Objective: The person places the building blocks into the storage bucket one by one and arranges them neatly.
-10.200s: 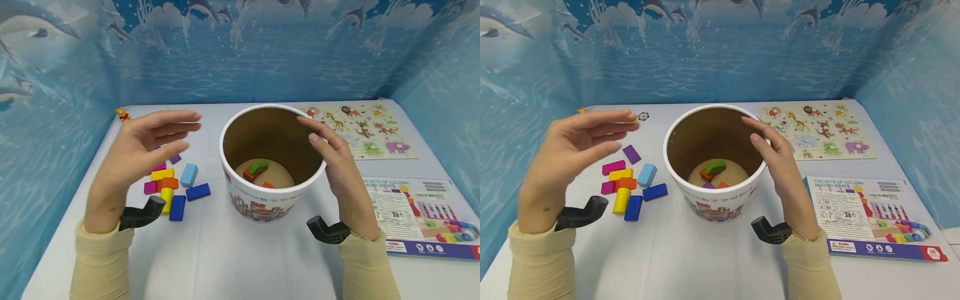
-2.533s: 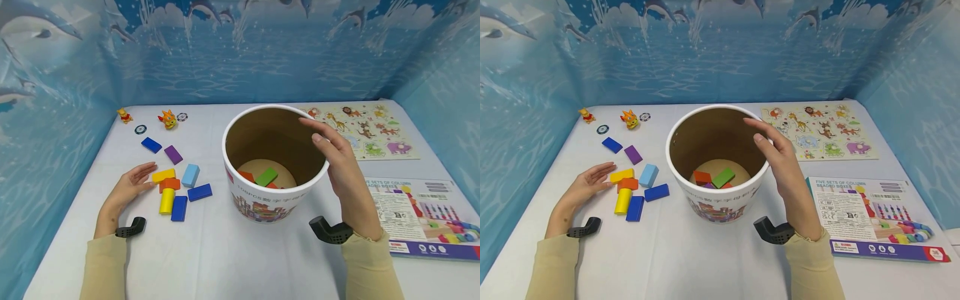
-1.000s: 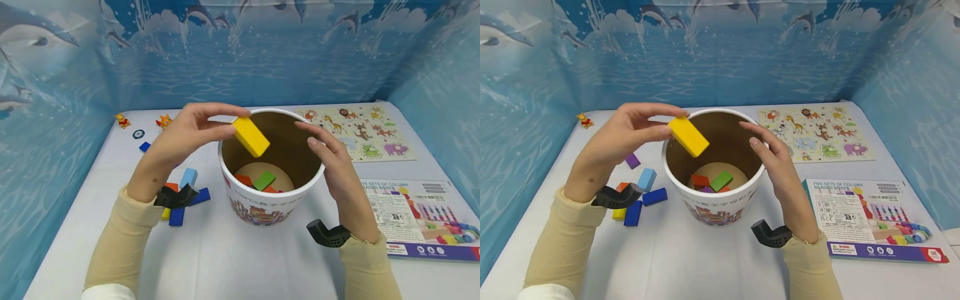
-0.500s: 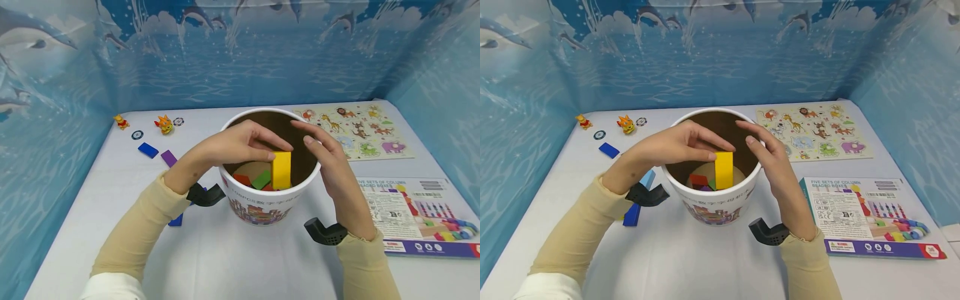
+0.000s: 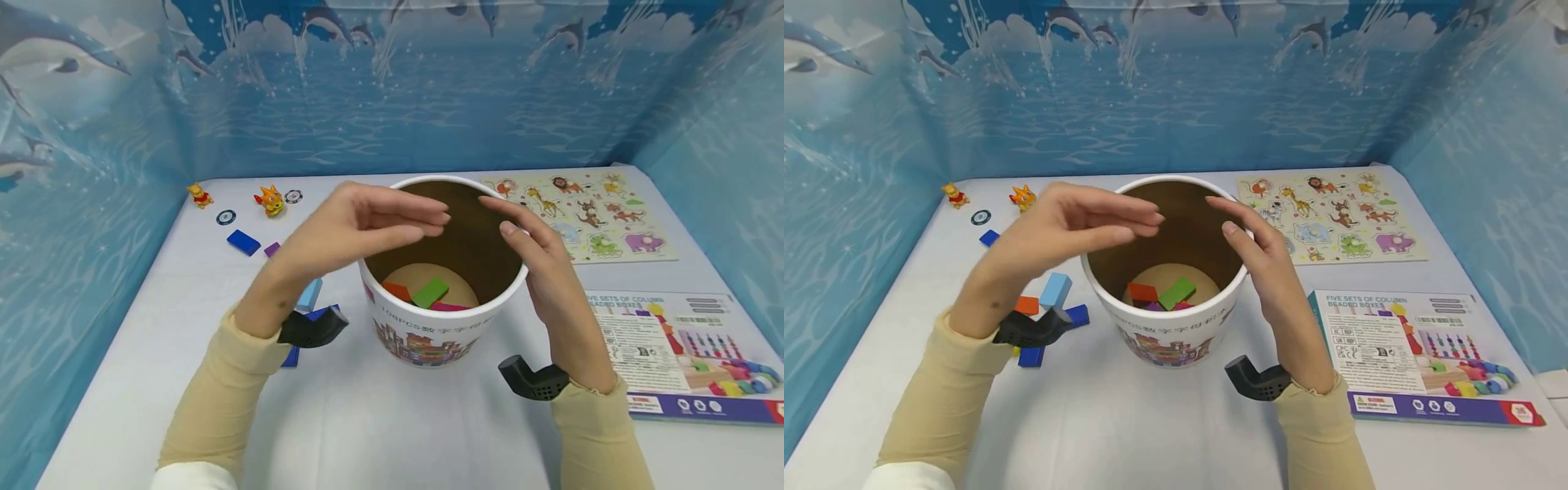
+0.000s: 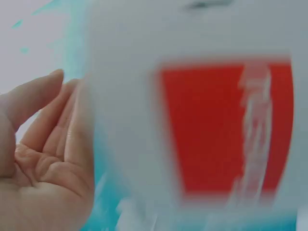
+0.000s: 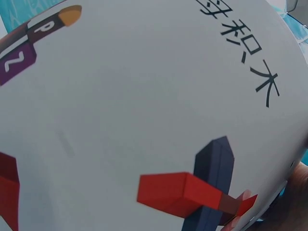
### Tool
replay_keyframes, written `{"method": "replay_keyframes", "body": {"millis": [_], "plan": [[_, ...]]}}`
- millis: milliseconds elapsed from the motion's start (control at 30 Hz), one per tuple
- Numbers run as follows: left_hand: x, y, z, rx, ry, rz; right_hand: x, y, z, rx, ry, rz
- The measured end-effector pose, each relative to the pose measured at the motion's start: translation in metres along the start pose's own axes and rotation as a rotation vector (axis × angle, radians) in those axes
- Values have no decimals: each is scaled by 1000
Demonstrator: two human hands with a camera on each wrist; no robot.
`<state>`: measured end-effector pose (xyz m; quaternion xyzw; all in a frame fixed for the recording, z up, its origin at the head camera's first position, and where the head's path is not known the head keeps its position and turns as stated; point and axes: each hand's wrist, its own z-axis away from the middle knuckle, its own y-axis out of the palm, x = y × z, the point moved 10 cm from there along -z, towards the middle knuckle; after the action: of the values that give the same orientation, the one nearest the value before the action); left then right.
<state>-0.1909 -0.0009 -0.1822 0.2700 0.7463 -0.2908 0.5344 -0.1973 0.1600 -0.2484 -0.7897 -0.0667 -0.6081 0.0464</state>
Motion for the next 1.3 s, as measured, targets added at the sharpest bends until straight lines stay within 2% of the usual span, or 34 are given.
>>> {"method": "replay_keyframes", "body": {"millis": [100, 167, 200, 300, 367, 433, 533, 633, 700, 767, 900, 1000, 1100, 1233, 1300], "plan": [[-12, -42, 40, -194, 51, -4, 0, -1, 0, -9, 4, 11], [-7, -74, 73, -329, 67, -16, 0, 0, 0, -11, 4, 16], [0, -89, 91, -390, 57, -24, 0, 0, 0, -11, 3, 16], [37, -128, 143, -515, -5, -26, 1, 0, -1, -14, -1, 17], [72, -147, 174, -560, -100, -31, 1, -1, -1, -19, -2, 14], [108, -159, 200, -566, -212, -57, 2, -2, -1, -24, -3, 10], [157, -165, 225, -530, -393, -162, 2, -4, 0, -29, -10, 4], [188, -156, 232, -418, -501, -268, 2, -5, 2, -34, -14, 1], [200, -148, 232, -353, -537, -319, 2, -6, 3, -37, -14, -1], [207, -142, 228, -301, -550, -364, 2, -6, 3, -39, -14, -3], [213, -142, 221, -285, -560, -473, 4, -7, 3, -43, -18, -7], [216, -148, 219, -337, -566, -523, 4, -6, 2, -40, -16, -14], [221, -158, 227, -435, -607, -528, 3, -3, 1, -32, -12, -18], [223, -167, 245, -550, -672, -455, 2, 0, 0, -20, -4, -9], [219, -170, 253, -597, -699, -411, 2, 2, -1, -15, -1, -2]]}}
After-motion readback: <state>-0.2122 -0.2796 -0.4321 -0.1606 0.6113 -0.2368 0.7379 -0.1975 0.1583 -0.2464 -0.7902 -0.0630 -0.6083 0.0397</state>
